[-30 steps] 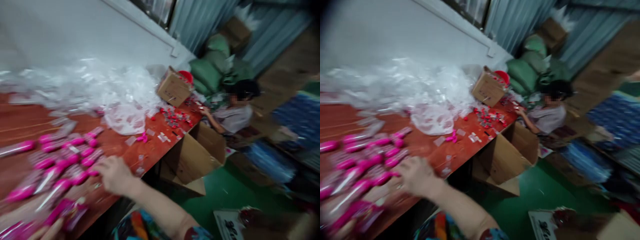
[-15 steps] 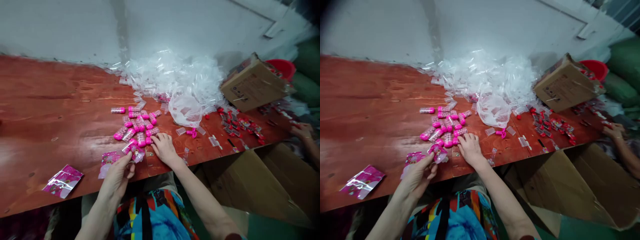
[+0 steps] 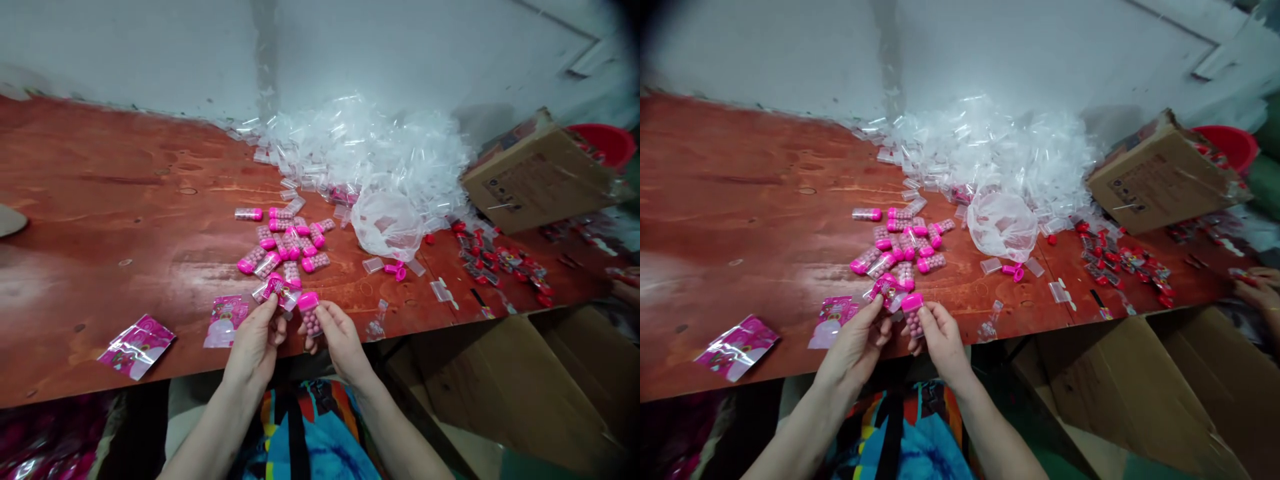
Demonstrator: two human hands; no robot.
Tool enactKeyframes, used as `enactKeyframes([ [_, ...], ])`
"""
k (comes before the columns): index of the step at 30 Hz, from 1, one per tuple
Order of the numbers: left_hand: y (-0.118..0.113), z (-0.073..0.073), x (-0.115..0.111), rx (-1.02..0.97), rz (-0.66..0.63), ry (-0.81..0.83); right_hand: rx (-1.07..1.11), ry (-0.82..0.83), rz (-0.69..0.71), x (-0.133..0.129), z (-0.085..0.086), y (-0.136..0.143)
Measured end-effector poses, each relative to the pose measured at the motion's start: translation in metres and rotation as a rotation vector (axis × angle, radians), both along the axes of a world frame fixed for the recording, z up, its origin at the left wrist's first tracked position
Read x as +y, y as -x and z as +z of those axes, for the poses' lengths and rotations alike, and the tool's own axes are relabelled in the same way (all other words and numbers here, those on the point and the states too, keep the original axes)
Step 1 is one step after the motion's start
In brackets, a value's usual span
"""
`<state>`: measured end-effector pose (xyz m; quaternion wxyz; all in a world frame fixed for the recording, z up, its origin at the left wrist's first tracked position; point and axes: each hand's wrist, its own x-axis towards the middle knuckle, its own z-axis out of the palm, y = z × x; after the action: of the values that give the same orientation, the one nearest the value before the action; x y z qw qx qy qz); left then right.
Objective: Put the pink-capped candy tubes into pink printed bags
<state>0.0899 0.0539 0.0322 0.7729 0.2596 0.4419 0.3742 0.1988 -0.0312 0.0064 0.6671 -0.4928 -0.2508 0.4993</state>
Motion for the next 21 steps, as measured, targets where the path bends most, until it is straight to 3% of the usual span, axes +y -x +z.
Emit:
enactKeyframes([
  [11,0.007,0.003,-0.006,-0.017,-0.204,-0.095,-0.142,0.018,0.052,-0.003,-0.006,0.009],
  [17,0.005,-0.001,-0.011,-0.037,-0.327,-0.067,-0.458,-0.065,0.000,-0.008,-0.004,0.013],
  [19,0.005,-0.002,-0.013,-0.032,-0.369,-0.059,-0.398,-0.052,-0.022,-0.006,-0.002,0.014],
  [21,0.005,-0.003,-0.015,-0.030,-0.391,-0.053,-0.193,-0.029,-0.033,-0.004,-0.001,0.015],
])
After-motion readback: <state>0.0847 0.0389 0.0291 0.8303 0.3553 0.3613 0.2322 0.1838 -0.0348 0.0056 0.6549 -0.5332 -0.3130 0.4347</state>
